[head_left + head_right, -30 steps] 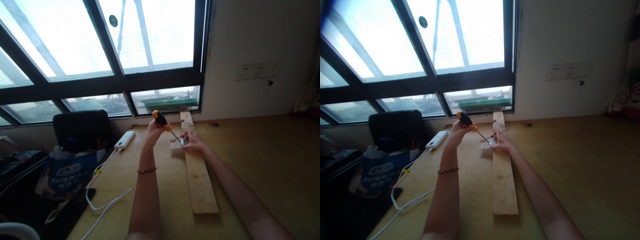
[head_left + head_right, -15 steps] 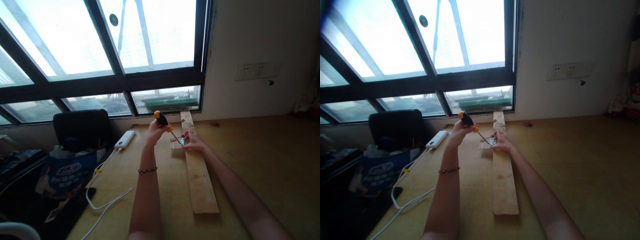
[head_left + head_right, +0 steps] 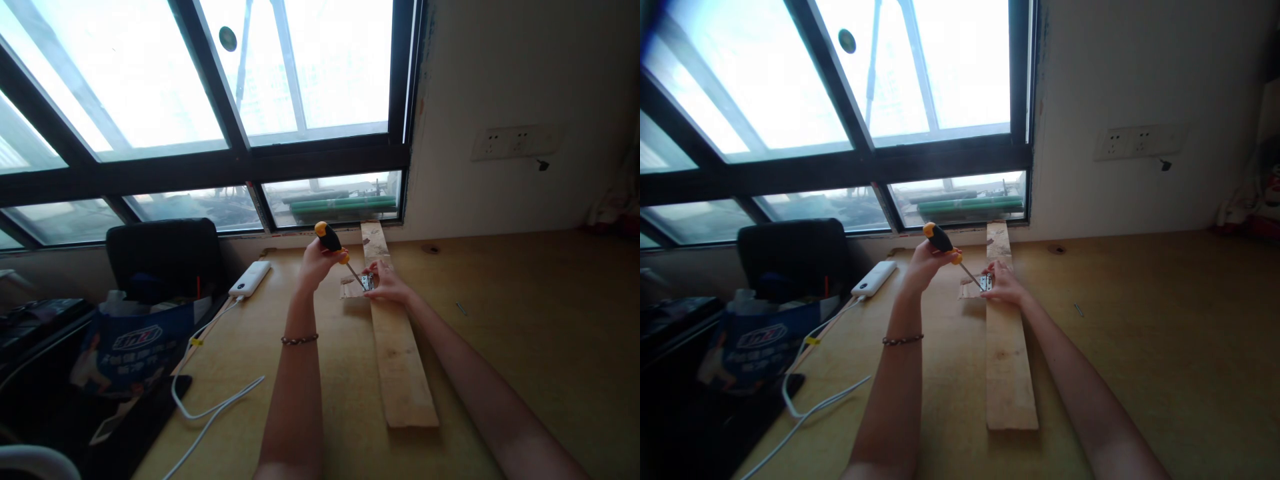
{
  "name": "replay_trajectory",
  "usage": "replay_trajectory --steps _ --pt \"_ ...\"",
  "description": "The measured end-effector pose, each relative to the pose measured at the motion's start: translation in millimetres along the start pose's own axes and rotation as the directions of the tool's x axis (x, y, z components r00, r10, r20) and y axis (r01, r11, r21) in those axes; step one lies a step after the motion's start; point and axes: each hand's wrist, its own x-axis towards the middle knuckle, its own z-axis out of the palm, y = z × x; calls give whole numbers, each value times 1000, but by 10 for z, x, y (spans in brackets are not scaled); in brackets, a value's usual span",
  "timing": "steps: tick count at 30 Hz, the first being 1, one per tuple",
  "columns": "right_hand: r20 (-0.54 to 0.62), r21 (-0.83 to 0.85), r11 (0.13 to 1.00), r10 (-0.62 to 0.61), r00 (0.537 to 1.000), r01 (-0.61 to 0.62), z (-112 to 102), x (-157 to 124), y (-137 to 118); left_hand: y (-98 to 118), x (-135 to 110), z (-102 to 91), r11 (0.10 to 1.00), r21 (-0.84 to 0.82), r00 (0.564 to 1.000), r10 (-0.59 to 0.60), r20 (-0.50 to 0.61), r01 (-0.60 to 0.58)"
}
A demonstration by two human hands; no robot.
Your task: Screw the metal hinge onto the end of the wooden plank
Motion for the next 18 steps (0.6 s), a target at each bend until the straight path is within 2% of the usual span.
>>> replay_trajectory --steps 5,7,12,15,18 --pt "-5 -3 1000 -12 1000 12 0 1 -1 -9 7 2 1000 -7 997 18 80 -18" --pt "-3 10 1000 -15 1000 15 2 1 3 -31 18 24 999 -30 996 35 81 -32" --pt "9 51 999 14 1000 -14 13 0 10 -117 59 58 1000 5 997 9 -70 -9" --pt "8 42 999 15 1000 -16 11 -2 2 -170 89 -18 983 181 986 -2 -169 33" --pt "3 19 1000 10 1000 -10 0 -5 -13 -211 116 -119 948 312 977 5 -212 63"
